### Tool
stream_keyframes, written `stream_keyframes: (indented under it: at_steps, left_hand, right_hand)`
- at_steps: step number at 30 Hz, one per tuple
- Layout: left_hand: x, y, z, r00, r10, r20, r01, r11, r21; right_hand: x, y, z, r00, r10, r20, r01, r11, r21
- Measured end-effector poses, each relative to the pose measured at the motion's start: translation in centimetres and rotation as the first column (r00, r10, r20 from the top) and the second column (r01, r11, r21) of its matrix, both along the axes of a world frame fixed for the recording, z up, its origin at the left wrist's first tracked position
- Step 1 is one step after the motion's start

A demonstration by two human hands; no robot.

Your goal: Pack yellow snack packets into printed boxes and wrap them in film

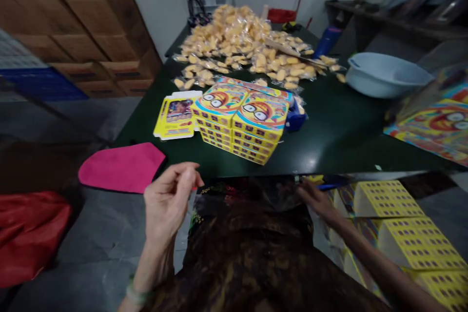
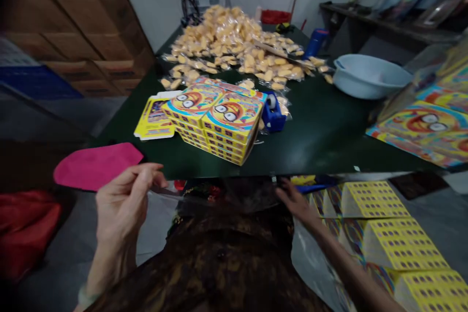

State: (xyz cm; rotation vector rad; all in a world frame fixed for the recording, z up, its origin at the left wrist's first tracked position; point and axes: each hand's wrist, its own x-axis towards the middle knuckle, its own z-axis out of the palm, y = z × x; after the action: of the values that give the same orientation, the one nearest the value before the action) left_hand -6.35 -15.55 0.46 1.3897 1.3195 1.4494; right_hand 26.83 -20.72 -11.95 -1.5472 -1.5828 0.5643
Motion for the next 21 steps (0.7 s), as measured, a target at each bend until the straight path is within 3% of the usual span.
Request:
stream_keyframes:
  at_steps: [2, 4, 8, 10, 12, 17, 21]
  left_hand:
    - [0.5, -0.1, -1.0, 0.984, -0.149, -0.097, 0.135, 0.982, -0.134]
    - [0.6, 0.3, -1.1, 0.956, -0.273, -0.107, 0.241, 0.94, -0.243]
    - [1.4, 2.0, -0.6, 0.84, -0.542, -0.017, 0.503, 0.791, -0.35]
    - [2.3, 2.7, -0.8, 0.782, -0.622, 0.032, 0.582, 0.711, -0.394]
    - [3.3, 2.8, -1.8, 0.798, -0.597, 0.078, 0.569, 0.706, -0.422]
    - [4.4, 0.8, -5.5, 0.926, -0.371, 0.069, 0.366, 0.837, -0.407]
    - [4.0, -1.0, -7.0, 0.945, -0.325, -0.047, 0.261, 0.83, -0.493]
  right_hand:
    - [-1.9, -0.8, -1.6, 0.998, 0.019, -0.063, -0.024, 0.997, -0.079]
    - [-3.5, -0.8, -2.0, 0.99, 0.045, -0.136, -0.068, 0.983, -0.168]
    - [-4.2, -0.7, 0.2, 0.952, 0.048, -0.303, -0.161, 0.919, -0.359]
    - [-3.8, -0.9, 1.4, 0.935, 0.03, -0.354, -0.181, 0.897, -0.403]
    - [-3.5, -1.3, 2.2, 0.933, 0.035, -0.358, -0.181, 0.907, -0.381]
    - [-3.4, -1.8, 3.1, 0.956, -0.012, -0.294, -0.076, 0.956, -0.285]
    - [-3.2, -1.6, 4.2, 0.942, -0.003, -0.335, -0.082, 0.967, -0.24]
